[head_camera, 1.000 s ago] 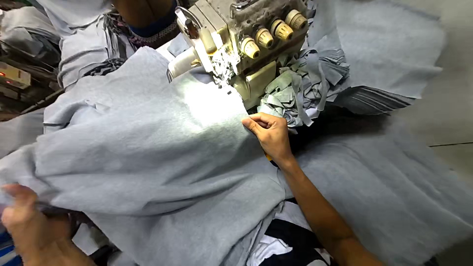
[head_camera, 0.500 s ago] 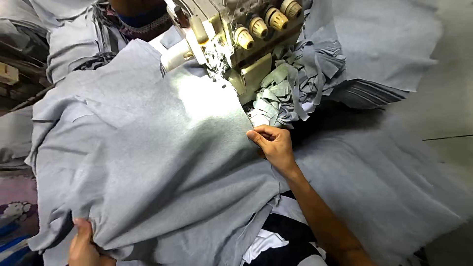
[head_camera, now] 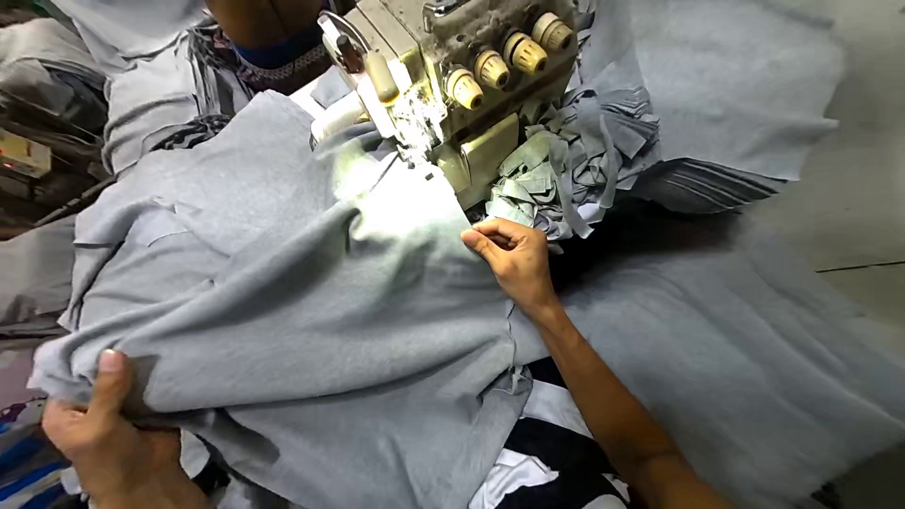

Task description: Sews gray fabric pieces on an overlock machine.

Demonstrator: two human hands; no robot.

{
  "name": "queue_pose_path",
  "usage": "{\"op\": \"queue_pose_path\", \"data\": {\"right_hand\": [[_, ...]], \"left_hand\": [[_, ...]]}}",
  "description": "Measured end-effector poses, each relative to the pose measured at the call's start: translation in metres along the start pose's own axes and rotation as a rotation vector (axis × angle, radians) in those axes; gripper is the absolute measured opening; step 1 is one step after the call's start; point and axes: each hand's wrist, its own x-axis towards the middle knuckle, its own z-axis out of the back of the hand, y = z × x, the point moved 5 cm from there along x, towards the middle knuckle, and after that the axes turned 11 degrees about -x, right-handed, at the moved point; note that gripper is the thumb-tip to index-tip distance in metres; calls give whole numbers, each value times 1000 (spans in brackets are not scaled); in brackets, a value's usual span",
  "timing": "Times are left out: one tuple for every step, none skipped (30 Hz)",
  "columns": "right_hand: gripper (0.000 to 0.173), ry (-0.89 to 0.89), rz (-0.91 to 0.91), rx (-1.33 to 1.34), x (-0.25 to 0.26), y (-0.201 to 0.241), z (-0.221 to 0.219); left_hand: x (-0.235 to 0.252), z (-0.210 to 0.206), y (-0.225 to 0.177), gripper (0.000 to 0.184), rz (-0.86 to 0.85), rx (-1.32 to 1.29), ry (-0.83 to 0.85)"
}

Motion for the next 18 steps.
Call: {"op": "queue_pose_path", "data": {"right_hand": [[11,9,15,-3,4,2,0],[11,16,24,-3,8,4,-1],[11,21,27,-2,10,6,-2],[10,22,26,-8,12,8,-2],[10,21,28,-13,14,9,-2],[10,25,23,-18,15,11,-3],[10,33,15,-25,16,12,-3],[10,45,9,-32,17,12,-3],[10,58,7,-41,17,13,-2],[10,68,9,-48,16,13,-1],[11,77,11,-56,15,13,0],[11,88,7,-65,13,12,1],[12,99,-4,-77,9,9,3],[13,111,-24,-92,3,7,6],[14,128,-49,-109,-3,4,8],[15,145,-73,-120,-10,2,11],[14,156,-95,-129,-18,1,13],[13,160,-112,-140,-24,0,15]], "left_hand": [[11,1,1,42,-27,-11,18],[20,2,0,37,-49,-35,20],[26,1,-2,33,-67,-63,7],[29,-1,-4,26,-76,-91,-24],[32,-1,-5,21,-76,-114,-34],[33,-1,-6,21,-76,-120,-21],[32,2,-4,26,-68,-106,22],[29,10,2,41,-45,-66,86],[21,17,9,64,-2,25,151],[6,15,10,83,25,167,170],[-15,8,7,93,43,335,165],[-39,0,4,92,74,495,142],[-61,-3,4,93,109,585,121],[-81,-3,6,92,132,635,99],[-99,-3,5,88,124,673,59],[-115,-3,5,84,114,718,8],[-129,-5,4,80,130,745,-47],[-141,-8,4,78,171,763,-100]]}}
